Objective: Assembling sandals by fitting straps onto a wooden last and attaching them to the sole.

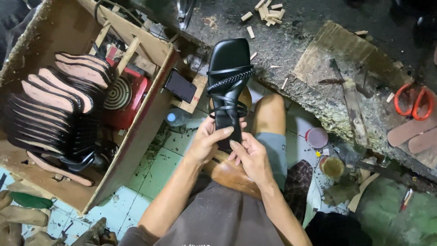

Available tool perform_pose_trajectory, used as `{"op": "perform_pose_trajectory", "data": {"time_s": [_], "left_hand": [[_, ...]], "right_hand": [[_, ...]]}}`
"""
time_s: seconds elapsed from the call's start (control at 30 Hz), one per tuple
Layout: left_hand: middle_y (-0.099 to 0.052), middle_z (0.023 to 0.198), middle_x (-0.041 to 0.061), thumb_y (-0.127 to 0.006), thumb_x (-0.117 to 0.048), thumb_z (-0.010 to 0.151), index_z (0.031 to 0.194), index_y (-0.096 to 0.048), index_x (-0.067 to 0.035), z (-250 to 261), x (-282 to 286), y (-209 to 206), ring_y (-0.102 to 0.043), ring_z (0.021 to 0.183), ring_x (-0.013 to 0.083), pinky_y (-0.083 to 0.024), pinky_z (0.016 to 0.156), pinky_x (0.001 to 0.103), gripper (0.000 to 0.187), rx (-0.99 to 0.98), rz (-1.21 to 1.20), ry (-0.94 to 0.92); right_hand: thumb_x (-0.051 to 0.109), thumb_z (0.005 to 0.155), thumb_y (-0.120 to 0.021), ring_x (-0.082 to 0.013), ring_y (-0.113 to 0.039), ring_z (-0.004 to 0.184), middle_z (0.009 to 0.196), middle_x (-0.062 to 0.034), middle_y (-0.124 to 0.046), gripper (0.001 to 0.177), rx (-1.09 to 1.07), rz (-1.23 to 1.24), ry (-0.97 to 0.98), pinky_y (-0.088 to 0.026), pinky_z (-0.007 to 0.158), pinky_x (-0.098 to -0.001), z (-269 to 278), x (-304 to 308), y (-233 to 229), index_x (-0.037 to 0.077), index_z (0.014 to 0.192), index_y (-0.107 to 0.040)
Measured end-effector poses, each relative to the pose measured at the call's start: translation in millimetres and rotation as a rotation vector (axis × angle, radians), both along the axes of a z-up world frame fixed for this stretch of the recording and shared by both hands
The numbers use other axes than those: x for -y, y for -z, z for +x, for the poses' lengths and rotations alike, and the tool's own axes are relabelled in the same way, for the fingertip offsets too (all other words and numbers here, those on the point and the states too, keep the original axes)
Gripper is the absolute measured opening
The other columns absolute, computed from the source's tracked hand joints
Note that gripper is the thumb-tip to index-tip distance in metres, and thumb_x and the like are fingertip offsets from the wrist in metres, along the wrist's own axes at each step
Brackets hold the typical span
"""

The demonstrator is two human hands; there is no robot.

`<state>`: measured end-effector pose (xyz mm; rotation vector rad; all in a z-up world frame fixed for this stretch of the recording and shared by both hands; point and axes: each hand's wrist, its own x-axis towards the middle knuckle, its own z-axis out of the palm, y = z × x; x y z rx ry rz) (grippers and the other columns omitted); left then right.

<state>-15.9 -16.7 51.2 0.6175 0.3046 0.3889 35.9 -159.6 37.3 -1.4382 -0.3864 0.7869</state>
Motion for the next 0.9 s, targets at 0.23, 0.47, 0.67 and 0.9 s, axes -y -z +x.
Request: {"op": "perform_pose_trajectory", "data": {"time_s": [0.23, 0.47, 0.67, 0.9], "left_hand": [[-0.073, 0.105, 0.026, -0.066, 0.003, 0.09, 0.118, -0.057, 0.0, 2.8, 1.3, -11.7, -0.074, 0.097, 0.0334, -0.063, 0.081, 0.042, 0.029, -0.15, -0.018, -0.055], [-0.073, 0.096, 0.027, -0.063, -0.001, 0.093, 0.112, -0.054, -0.001, 1.0, -2.2, 2.1, -0.076, 0.087, 0.0331, -0.065, 0.076, 0.042, 0.021, -0.247, -0.017, -0.067], [-0.072, 0.093, 0.021, -0.066, -0.004, 0.093, 0.12, -0.057, -0.004, -12.9, 1.2, 31.8, -0.074, 0.081, 0.0259, -0.064, 0.074, 0.042, 0.029, -0.351, 0.29, -0.037], [-0.073, 0.083, 0.025, -0.06, -0.005, 0.096, 0.128, -0.055, -0.005, -19.4, 18.6, 16.6, -0.076, 0.072, 0.0289, -0.066, 0.07, 0.04, 0.032, -0.361, 0.324, 0.102]], "right_hand": [[0.016, 0.096, -0.064, -0.0166, -0.062, 0.045, 0.06, -0.0154, -0.069, 0.027, 0.003, -0.091, -0.045, -0.053, 0.044, -0.0244, -1.3, -1.5, -1.5, 0.0, 0.118, -0.066], [0.027, 0.094, -0.07, -0.021, -0.067, 0.056, 0.069, -0.0094, -0.075, 0.018, 0.479, -0.415, 0.1, -0.054, 0.051, -0.0314, 5.4, -12.3, -25.8, 0.014, 0.104, -0.076], [0.023, 0.085, -0.082, -0.023, -0.071, 0.073, 0.097, -0.0067, -0.072, 0.043, 1.173, -0.32, 0.376, -0.058, 0.059, -0.0325, 32.5, -24.3, -23.9, 0.011, 0.125, -0.069], [0.006, 0.081, -0.073, -0.0216, -0.065, 0.056, 0.071, 0.0017, -0.07, 0.023, 1.263, -0.254, 0.517, -0.054, 0.053, -0.0308, 50.3, -20.8, -18.3, 0.017, 0.1, -0.079]]}}
